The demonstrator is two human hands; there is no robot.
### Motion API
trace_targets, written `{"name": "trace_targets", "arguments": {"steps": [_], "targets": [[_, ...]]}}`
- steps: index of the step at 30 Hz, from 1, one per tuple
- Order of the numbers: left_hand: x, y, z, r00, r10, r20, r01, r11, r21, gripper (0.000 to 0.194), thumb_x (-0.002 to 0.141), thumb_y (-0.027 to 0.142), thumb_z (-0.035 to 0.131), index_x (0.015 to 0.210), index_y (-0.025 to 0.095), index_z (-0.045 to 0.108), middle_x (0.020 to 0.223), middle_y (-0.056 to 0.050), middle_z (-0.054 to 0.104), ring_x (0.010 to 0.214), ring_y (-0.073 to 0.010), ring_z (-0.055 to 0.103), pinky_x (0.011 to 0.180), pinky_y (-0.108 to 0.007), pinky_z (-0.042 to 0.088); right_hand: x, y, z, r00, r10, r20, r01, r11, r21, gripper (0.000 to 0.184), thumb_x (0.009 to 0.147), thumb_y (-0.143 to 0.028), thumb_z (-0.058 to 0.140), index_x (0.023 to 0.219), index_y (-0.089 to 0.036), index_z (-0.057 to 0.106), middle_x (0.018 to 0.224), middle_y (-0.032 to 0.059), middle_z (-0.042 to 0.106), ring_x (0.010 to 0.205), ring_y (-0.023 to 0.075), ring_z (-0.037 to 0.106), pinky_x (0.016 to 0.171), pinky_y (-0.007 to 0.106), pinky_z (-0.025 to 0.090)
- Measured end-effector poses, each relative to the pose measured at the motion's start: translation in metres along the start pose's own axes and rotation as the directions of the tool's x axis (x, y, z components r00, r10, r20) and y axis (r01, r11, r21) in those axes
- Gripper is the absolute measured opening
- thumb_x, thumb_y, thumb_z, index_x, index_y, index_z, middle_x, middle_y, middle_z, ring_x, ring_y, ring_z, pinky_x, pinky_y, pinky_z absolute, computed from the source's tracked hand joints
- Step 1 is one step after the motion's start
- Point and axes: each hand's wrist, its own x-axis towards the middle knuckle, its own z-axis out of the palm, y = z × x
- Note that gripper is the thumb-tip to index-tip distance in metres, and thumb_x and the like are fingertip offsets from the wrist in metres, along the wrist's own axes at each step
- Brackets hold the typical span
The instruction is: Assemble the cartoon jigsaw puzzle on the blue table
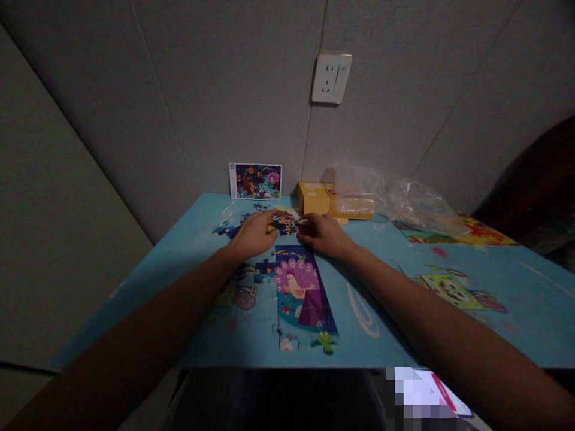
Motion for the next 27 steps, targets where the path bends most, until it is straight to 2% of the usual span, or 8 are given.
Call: {"name": "trace_targets", "arguments": {"steps": [5,10,12,14,17,20,23,27], "targets": [[0.001,0.001,0.0,0.999,-0.031,-0.009,0.031,0.998,0.054,0.053,0.079,0.014,0.052,0.131,0.017,0.057,0.12,-0.008,0.069,0.112,-0.0232,0.063,0.101,-0.035,0.047,0.001,-0.001,-0.001,0.999,0.007,-0.036,-0.007,1.0,0.015,0.051,0.078,-0.033,0.07,0.123,-0.012,0.056,0.103,0.0143,0.07,0.094,0.0284,0.062,0.079,0.039,0.045],[0.002,-0.004,-0.003,0.99,-0.132,-0.042,0.136,0.986,0.098,0.05,0.08,0.015,0.051,0.129,0.013,0.059,0.109,-0.01,0.072,0.102,-0.0253,0.066,0.093,-0.036,0.051,0.002,-0.001,-0.004,0.986,0.023,-0.164,0.0,0.991,0.137,0.045,0.078,-0.034,0.069,0.117,-0.014,0.058,0.096,0.0114,0.069,0.086,0.0246,0.062,0.076,0.036,0.047],[0.001,-0.003,-0.004,0.999,-0.051,0.018,0.05,0.996,0.068,0.053,0.079,0.014,0.051,0.131,0.015,0.058,0.114,-0.009,0.071,0.106,-0.0243,0.065,0.096,-0.035,0.05,0.002,-0.003,-0.006,0.974,0.031,-0.224,0.019,0.976,0.218,0.042,0.078,-0.035,0.069,0.114,-0.016,0.058,0.095,0.0103,0.068,0.086,0.0233,0.062,0.077,0.036,0.048],[-0.002,0.0,-0.003,0.993,0.085,0.085,-0.088,0.996,0.024,0.058,0.078,0.013,0.053,0.136,0.015,0.054,0.125,-0.009,0.066,0.117,-0.0238,0.06,0.104,-0.036,0.045,0.001,-0.006,-0.006,0.969,0.013,-0.248,0.063,0.953,0.296,0.041,0.078,-0.036,0.069,0.112,-0.017,0.058,0.097,0.0097,0.068,0.087,0.0226,0.062,0.078,0.036,0.048],[-0.006,0.004,0.001,0.966,0.23,0.117,-0.228,0.973,-0.034,0.07,0.079,0.016,0.056,0.147,0.013,0.039,0.142,-0.014,0.052,0.13,-0.0253,0.049,0.111,-0.04,0.037,0.0,-0.009,-0.005,0.975,-0.045,-0.215,0.124,0.922,0.367,0.041,0.078,-0.035,0.069,0.113,-0.016,0.058,0.1,0.0099,0.067,0.089,0.0221,0.063,0.079,0.036,0.05],[-0.008,0.005,0.003,0.935,0.316,0.163,-0.305,0.948,-0.09,0.077,0.078,0.017,0.058,0.151,0.015,0.032,0.144,-0.014,0.05,0.131,-0.0255,0.047,0.112,-0.042,0.037,-0.001,-0.009,-0.002,0.981,-0.07,-0.182,0.136,0.914,0.382,0.039,0.081,-0.034,0.067,0.114,-0.016,0.059,0.1,0.0103,0.068,0.089,0.0222,0.063,0.081,0.038,0.05],[-0.008,0.002,0.003,0.914,0.338,0.224,-0.324,0.941,-0.095,0.07,0.079,0.016,0.058,0.147,0.02,0.039,0.142,-0.012,0.052,0.131,-0.025,0.047,0.112,-0.043,0.036,-0.002,-0.008,0.0,0.984,-0.091,-0.15,0.145,0.904,0.402,0.041,0.081,-0.033,0.067,0.117,-0.016,0.057,0.102,0.0099,0.068,0.09,0.022,0.064,0.082,0.038,0.051],[-0.007,0.0,0.007,0.933,0.288,0.218,-0.284,0.958,-0.047,0.058,0.081,0.015,0.055,0.139,0.019,0.051,0.142,-0.011,0.051,0.134,-0.0251,0.045,0.114,-0.044,0.035,-0.003,-0.011,-0.001,0.979,-0.147,-0.138,0.193,0.882,0.43,0.045,0.083,-0.035,0.067,0.122,-0.018,0.053,0.108,0.0098,0.068,0.094,0.0219,0.065,0.083,0.038,0.051]]}}
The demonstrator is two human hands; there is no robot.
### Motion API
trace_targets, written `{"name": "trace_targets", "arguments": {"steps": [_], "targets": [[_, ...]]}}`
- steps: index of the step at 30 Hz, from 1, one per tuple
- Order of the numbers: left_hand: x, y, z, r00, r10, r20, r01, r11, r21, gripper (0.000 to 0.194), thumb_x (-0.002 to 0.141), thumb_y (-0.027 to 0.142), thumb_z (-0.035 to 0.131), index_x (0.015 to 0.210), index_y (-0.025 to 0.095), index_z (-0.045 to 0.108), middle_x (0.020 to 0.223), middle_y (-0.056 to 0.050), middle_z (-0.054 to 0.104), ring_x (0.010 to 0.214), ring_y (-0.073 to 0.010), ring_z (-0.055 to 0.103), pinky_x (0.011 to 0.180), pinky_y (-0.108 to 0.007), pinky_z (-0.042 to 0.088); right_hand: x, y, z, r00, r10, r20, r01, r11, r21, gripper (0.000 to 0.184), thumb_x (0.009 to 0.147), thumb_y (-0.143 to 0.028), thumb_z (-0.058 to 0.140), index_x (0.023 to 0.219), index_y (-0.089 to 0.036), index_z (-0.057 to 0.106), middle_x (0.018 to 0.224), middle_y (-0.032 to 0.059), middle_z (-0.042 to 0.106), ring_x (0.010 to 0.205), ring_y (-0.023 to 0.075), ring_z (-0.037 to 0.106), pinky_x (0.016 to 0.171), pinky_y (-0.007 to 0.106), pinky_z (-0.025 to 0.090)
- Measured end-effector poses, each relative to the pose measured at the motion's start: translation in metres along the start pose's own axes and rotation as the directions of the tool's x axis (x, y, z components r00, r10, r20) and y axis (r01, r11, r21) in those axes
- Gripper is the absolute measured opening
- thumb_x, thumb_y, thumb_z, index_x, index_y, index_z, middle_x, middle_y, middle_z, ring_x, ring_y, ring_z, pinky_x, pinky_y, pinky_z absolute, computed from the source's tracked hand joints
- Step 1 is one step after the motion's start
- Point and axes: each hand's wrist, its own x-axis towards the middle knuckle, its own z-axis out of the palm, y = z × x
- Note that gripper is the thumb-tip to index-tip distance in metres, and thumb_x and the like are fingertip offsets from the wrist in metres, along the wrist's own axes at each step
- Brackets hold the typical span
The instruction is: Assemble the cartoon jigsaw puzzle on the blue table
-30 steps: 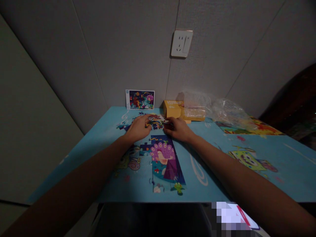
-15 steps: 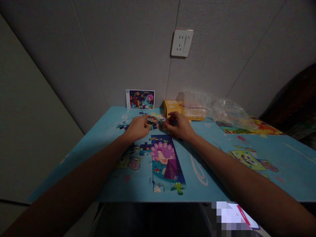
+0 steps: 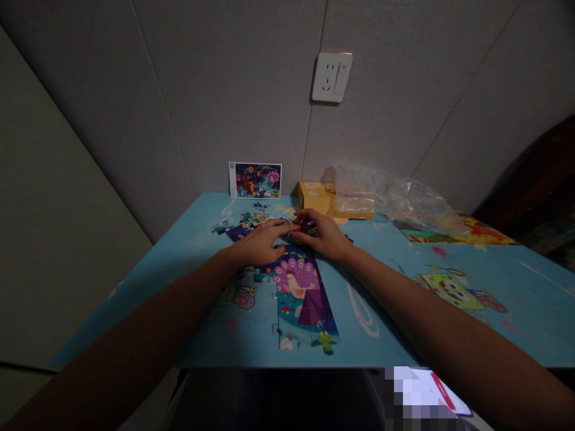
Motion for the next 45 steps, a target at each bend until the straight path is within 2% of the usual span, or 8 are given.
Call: {"name": "trace_targets", "arguments": {"steps": [3,6,9,12,16,28,35,45], "targets": [[0.003,0.0,0.001,0.995,-0.057,-0.086,0.059,0.998,0.026,0.057,0.08,0.011,0.053,0.137,0.016,0.052,0.139,-0.011,0.054,0.131,-0.0247,0.047,0.114,-0.042,0.036,0.001,-0.001,-0.001,0.999,-0.017,-0.031,0.015,0.999,-0.052,0.04,0.086,-0.033,0.061,0.122,-0.018,0.053,0.11,0.011,0.068,0.099,0.0232,0.063,0.087,0.039,0.049],[0.006,0.001,-0.005,0.953,-0.185,-0.238,0.194,0.981,0.016,0.058,0.078,0.009,0.051,0.135,0.014,0.053,0.134,-0.011,0.059,0.126,-0.0246,0.052,0.111,-0.041,0.04,0.001,0.003,-0.001,0.998,0.021,-0.067,-0.036,0.972,-0.231,0.042,0.084,-0.029,0.06,0.123,-0.015,0.054,0.115,0.0147,0.066,0.105,0.0271,0.06,0.092,0.043,0.046],[0.006,0.001,-0.01,0.918,-0.256,-0.304,0.266,0.964,-0.009,0.059,0.077,0.008,0.051,0.136,0.014,0.052,0.132,-0.01,0.061,0.122,-0.0232,0.055,0.109,-0.039,0.042,0.0,0.008,-0.002,0.99,0.138,0.02,-0.117,0.901,-0.417,0.049,0.081,-0.031,0.064,0.125,-0.011,0.055,0.117,0.0181,0.065,0.107,0.0321,0.058,0.092,0.046,0.045],[0.004,-0.001,-0.008,0.955,-0.231,-0.188,0.243,0.969,0.04,0.056,0.078,0.011,0.052,0.134,0.016,0.054,0.132,-0.009,0.06,0.124,-0.0242,0.053,0.11,-0.039,0.04,0.0,0.009,-0.002,0.972,0.216,0.087,-0.149,0.864,-0.481,0.05,0.082,-0.034,0.065,0.126,-0.011,0.057,0.116,0.018,0.067,0.107,0.0327,0.058,0.091,0.046,0.045],[0.002,-0.004,0.002,0.979,-0.202,-0.016,0.203,0.972,0.118,0.057,0.08,0.017,0.054,0.137,0.021,0.051,0.134,-0.008,0.058,0.131,-0.0276,0.046,0.113,-0.043,0.036,0.0,0.008,-0.002,0.972,0.218,0.093,-0.147,0.861,-0.487,0.047,0.085,-0.032,0.063,0.127,-0.013,0.057,0.118,0.0164,0.067,0.109,0.0315,0.058,0.092,0.044,0.044],[0.003,-0.005,0.001,0.985,-0.17,-0.032,0.172,0.979,0.113,0.055,0.08,0.018,0.053,0.136,0.023,0.053,0.125,-0.008,0.062,0.122,-0.0273,0.053,0.107,-0.043,0.041,0.001,0.016,0.002,0.978,0.2,0.053,-0.157,0.886,-0.435,0.047,0.084,-0.025,0.065,0.128,-0.013,0.054,0.106,0.0132,0.069,0.1,0.0278,0.06,0.09,0.042,0.044],[0.003,-0.01,0.005,0.986,-0.167,-0.026,0.169,0.98,0.103,0.055,0.081,0.018,0.053,0.136,0.02,0.053,0.128,-0.01,0.061,0.128,-0.0278,0.049,0.11,-0.044,0.037,0.0,0.015,0.0,0.97,0.236,0.065,-0.177,0.859,-0.481,0.046,0.085,-0.032,0.064,0.127,-0.014,0.057,0.116,0.0156,0.066,0.11,0.0322,0.056,0.093,0.045,0.043],[0.003,-0.006,0.003,0.98,-0.196,-0.028,0.198,0.973,0.121,0.055,0.082,0.019,0.053,0.137,0.02,0.052,0.127,-0.011,0.061,0.124,-0.0279,0.053,0.108,-0.043,0.04,0.003,0.015,-0.001,0.964,0.255,0.081,-0.191,0.868,-0.457,0.047,0.083,-0.03,0.066,0.128,-0.015,0.057,0.11,0.0139,0.067,0.103,0.0287,0.059,0.089,0.041,0.043]]}}
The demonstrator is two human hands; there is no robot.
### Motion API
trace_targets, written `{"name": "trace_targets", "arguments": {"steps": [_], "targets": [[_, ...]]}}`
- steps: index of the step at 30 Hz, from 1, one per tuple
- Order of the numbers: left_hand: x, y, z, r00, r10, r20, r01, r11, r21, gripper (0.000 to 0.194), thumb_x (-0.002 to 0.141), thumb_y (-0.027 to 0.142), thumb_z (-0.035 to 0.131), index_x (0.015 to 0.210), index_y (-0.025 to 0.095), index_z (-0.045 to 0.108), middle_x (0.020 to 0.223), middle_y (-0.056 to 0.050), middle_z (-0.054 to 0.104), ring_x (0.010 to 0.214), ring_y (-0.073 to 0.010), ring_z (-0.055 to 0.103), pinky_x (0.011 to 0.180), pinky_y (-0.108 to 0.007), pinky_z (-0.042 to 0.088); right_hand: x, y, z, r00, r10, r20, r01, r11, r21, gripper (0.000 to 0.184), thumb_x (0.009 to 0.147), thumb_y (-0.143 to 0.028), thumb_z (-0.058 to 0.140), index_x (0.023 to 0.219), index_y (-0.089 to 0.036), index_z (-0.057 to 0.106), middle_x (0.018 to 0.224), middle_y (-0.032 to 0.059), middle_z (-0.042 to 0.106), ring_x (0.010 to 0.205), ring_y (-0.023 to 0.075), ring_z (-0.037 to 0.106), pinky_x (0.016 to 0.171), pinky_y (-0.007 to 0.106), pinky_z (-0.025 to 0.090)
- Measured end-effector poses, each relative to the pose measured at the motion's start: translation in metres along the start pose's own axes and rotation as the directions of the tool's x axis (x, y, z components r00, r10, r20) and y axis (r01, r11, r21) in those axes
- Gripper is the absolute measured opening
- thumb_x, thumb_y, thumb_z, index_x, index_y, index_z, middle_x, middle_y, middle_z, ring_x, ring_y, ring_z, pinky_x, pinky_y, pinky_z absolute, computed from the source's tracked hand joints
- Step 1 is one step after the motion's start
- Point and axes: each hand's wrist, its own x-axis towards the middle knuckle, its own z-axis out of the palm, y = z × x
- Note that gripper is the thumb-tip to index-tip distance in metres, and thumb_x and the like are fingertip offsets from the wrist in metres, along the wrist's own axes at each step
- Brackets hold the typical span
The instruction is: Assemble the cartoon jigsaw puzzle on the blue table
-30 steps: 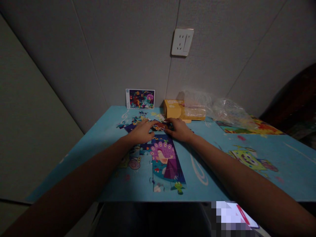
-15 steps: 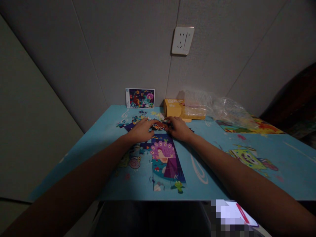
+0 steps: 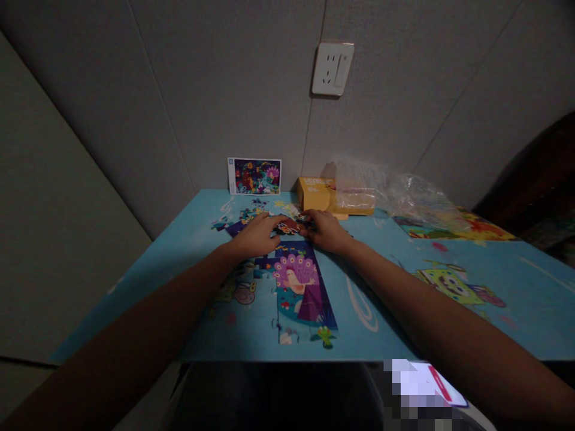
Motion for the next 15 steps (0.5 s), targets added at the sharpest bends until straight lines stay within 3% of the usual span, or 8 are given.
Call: {"name": "trace_targets", "arguments": {"steps": [15], "targets": [[0.0004,0.0039,-0.0054,0.996,-0.048,-0.079,0.045,0.998,-0.04,0.052,0.082,0.016,0.051,0.134,0.02,0.057,0.126,-0.009,0.063,0.126,-0.0279,0.051,0.11,-0.046,0.04,-0.0025,-0.0025,-0.0078,1.0,0.006,-0.022,-0.007,1.0,-0.029,0.051,0.08,-0.037,0.068,0.127,-0.017,0.058,0.115,0.014,0.067,0.107,0.0313,0.057,0.093,0.046,0.042]]}}
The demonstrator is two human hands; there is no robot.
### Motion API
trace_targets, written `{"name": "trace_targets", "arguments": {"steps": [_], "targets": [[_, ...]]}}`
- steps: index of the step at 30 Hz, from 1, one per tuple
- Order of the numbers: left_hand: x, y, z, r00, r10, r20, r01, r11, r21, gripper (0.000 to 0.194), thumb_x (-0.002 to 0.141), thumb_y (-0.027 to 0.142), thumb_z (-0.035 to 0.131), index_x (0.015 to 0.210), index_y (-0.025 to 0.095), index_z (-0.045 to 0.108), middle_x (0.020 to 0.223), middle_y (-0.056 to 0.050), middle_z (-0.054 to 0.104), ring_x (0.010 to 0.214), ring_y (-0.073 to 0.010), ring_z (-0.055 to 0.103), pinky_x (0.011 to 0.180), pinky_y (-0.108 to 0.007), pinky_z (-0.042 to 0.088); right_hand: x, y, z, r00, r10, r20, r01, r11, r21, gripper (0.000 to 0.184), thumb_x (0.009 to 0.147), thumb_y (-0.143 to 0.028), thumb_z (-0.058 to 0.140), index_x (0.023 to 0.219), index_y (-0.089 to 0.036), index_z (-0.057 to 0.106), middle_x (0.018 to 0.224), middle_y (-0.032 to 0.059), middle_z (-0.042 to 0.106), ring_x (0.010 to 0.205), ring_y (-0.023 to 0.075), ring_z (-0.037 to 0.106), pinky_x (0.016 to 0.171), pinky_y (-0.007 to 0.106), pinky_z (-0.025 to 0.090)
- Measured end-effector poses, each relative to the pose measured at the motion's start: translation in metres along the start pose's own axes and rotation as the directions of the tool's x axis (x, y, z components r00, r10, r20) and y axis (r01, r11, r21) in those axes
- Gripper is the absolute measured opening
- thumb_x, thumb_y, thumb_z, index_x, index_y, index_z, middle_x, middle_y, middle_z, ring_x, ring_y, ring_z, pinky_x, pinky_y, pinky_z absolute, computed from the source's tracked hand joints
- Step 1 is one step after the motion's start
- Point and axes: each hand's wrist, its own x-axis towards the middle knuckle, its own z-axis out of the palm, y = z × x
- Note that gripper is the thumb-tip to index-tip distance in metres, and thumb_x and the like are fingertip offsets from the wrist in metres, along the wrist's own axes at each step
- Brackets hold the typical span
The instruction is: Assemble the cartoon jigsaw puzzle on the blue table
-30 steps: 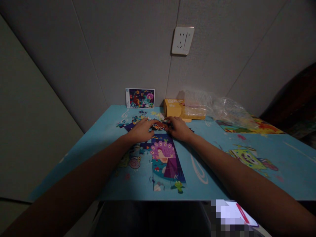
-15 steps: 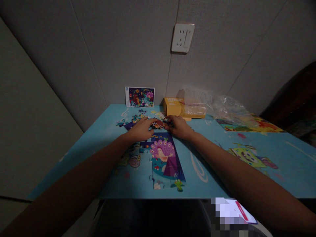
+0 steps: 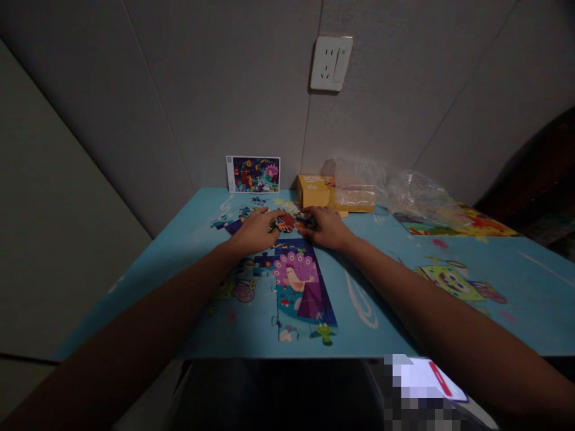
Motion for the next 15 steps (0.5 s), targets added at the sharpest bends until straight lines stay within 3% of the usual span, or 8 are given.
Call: {"name": "trace_targets", "arguments": {"steps": [5,15], "targets": [[0.0004,0.0013,-0.0026,0.999,-0.021,-0.044,0.02,1.0,-0.021,0.052,0.081,0.013,0.052,0.132,0.022,0.059,0.128,-0.007,0.063,0.122,-0.0274,0.054,0.109,-0.046,0.041,-0.002,0.0007,-0.0111,0.998,0.057,-0.017,-0.058,0.996,-0.063,0.053,0.071,-0.025,0.068,0.123,-0.016,0.062,0.11,0.0124,0.07,0.104,0.0339,0.06,0.086,0.043,0.044],[-0.0001,0.0036,-0.0041,0.999,0.003,-0.044,-0.003,1.0,-0.001,0.05,0.083,0.015,0.051,0.133,0.02,0.059,0.12,-0.008,0.064,0.114,-0.0256,0.057,0.105,-0.042,0.044,-0.0018,-0.0019,-0.0098,0.999,0.01,0.036,-0.01,1.0,-0.012,0.047,0.074,-0.019,0.064,0.121,-0.016,0.063,0.102,0.0095,0.072,0.094,0.0275,0.064,0.08,0.036,0.045]]}}
